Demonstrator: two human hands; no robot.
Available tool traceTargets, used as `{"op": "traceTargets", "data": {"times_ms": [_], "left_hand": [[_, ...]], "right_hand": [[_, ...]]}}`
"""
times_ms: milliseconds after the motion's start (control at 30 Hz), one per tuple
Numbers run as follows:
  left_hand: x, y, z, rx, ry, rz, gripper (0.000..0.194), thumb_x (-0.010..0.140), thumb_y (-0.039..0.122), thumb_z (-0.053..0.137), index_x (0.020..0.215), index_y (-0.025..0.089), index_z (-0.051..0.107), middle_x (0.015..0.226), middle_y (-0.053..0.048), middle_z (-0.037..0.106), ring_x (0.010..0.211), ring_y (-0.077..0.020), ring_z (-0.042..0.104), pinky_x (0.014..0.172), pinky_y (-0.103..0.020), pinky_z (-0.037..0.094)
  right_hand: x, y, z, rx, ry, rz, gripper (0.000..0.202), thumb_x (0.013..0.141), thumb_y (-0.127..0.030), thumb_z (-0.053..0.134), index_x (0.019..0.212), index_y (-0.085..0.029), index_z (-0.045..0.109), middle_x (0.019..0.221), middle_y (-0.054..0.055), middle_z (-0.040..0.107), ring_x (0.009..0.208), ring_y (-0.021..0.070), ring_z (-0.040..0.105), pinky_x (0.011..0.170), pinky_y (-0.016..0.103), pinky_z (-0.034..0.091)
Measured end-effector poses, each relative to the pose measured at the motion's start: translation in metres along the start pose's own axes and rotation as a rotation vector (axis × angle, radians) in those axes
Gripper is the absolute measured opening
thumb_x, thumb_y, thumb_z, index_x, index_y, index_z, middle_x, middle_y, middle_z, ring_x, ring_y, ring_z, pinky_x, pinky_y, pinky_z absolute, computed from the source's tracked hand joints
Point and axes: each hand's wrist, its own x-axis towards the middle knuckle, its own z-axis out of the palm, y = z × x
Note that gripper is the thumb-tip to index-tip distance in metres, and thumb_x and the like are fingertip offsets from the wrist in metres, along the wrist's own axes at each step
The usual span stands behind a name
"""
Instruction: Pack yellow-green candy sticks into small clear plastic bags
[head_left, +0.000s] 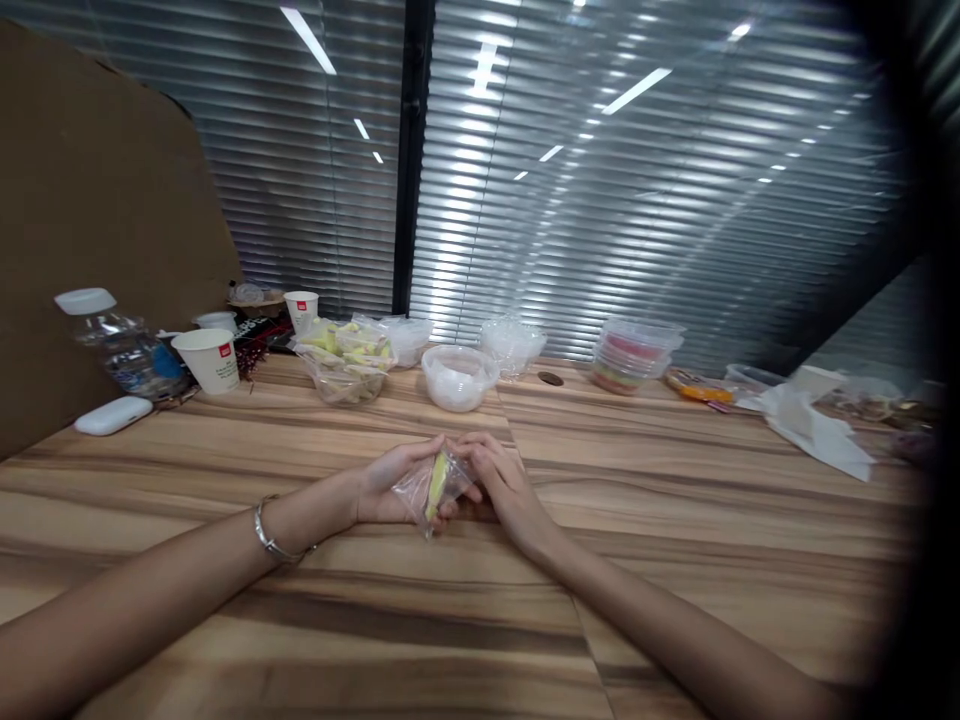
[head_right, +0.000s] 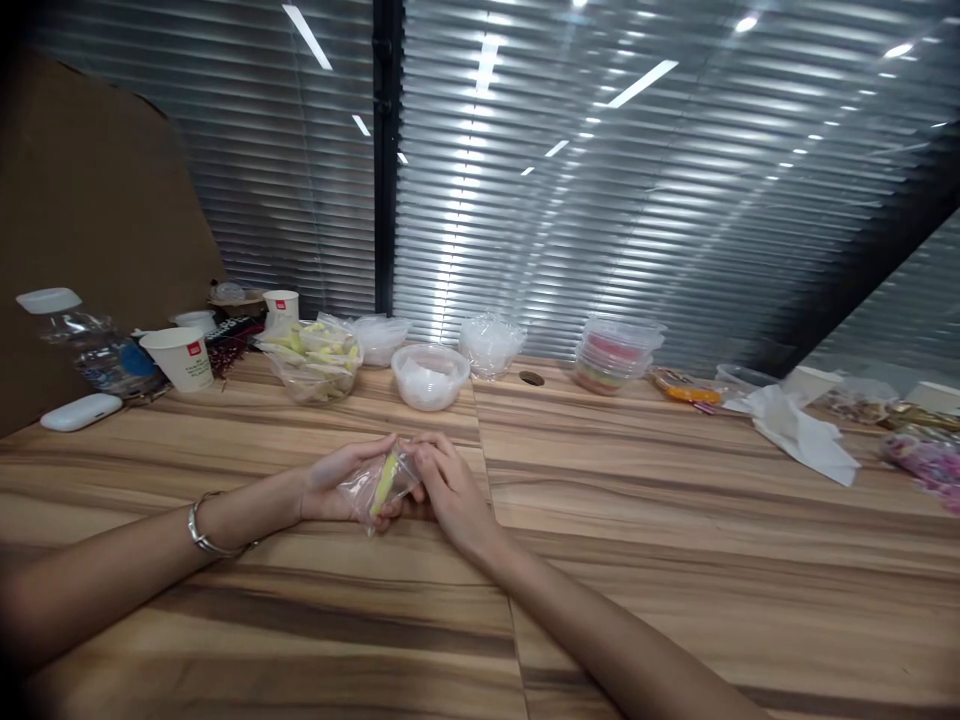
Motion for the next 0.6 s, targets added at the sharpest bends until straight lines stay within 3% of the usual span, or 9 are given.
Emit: {"op": "traceTargets", "data": {"times_ms": [100, 267, 433, 600], "left_hand": [[-0.0003, -0.0013, -0.0011, -0.028, 0.022, 0.041, 0.049, 0.088, 0.053, 0.034, 0.095, 0.011, 0.059, 0.078, -0.012, 0.062, 0.064, -0.0199, 0.058, 0.059, -0.033, 0.043], [-0.0006, -0.0012, 0.0050, -0.027, 0.020, 0.054, 0.047, 0.087, 0.052, 0.036, 0.093, 0.011, 0.058, 0.074, -0.011, 0.061, 0.062, -0.0205, 0.058, 0.058, -0.032, 0.042], [-0.0011, -0.0012, 0.0055, -0.037, -0.013, 0.034, 0.048, 0.087, 0.053, 0.036, 0.096, 0.011, 0.057, 0.080, -0.011, 0.062, 0.065, -0.0205, 0.057, 0.059, -0.033, 0.042], [-0.0024, -0.0020, 0.0056, -0.017, -0.036, 0.028, 0.050, 0.088, 0.053, 0.033, 0.098, 0.010, 0.057, 0.081, -0.012, 0.061, 0.064, -0.0188, 0.056, 0.060, -0.032, 0.041]], "right_hand": [[0.0000, -0.0018, 0.0000, -0.032, -0.031, -0.035, 0.030, 0.089, -0.039, 0.043, 0.103, -0.024, 0.065, 0.108, 0.006, 0.053, 0.103, 0.0186, 0.050, 0.092, 0.032, 0.038], [-0.0010, 0.0011, -0.0001, 0.006, 0.033, -0.034, 0.021, 0.086, -0.033, 0.051, 0.097, -0.028, 0.068, 0.104, 0.005, 0.055, 0.101, 0.0197, 0.051, 0.091, 0.035, 0.040], [-0.0002, 0.0031, -0.0008, 0.123, -0.016, 0.040, 0.020, 0.083, -0.036, 0.054, 0.095, -0.028, 0.069, 0.107, 0.006, 0.051, 0.099, 0.0207, 0.051, 0.076, 0.031, 0.048], [0.0007, 0.0000, -0.0019, 0.149, -0.073, 0.067, 0.019, 0.082, -0.037, 0.055, 0.092, -0.028, 0.069, 0.109, 0.005, 0.049, 0.090, 0.0183, 0.053, 0.063, 0.027, 0.048]]}}
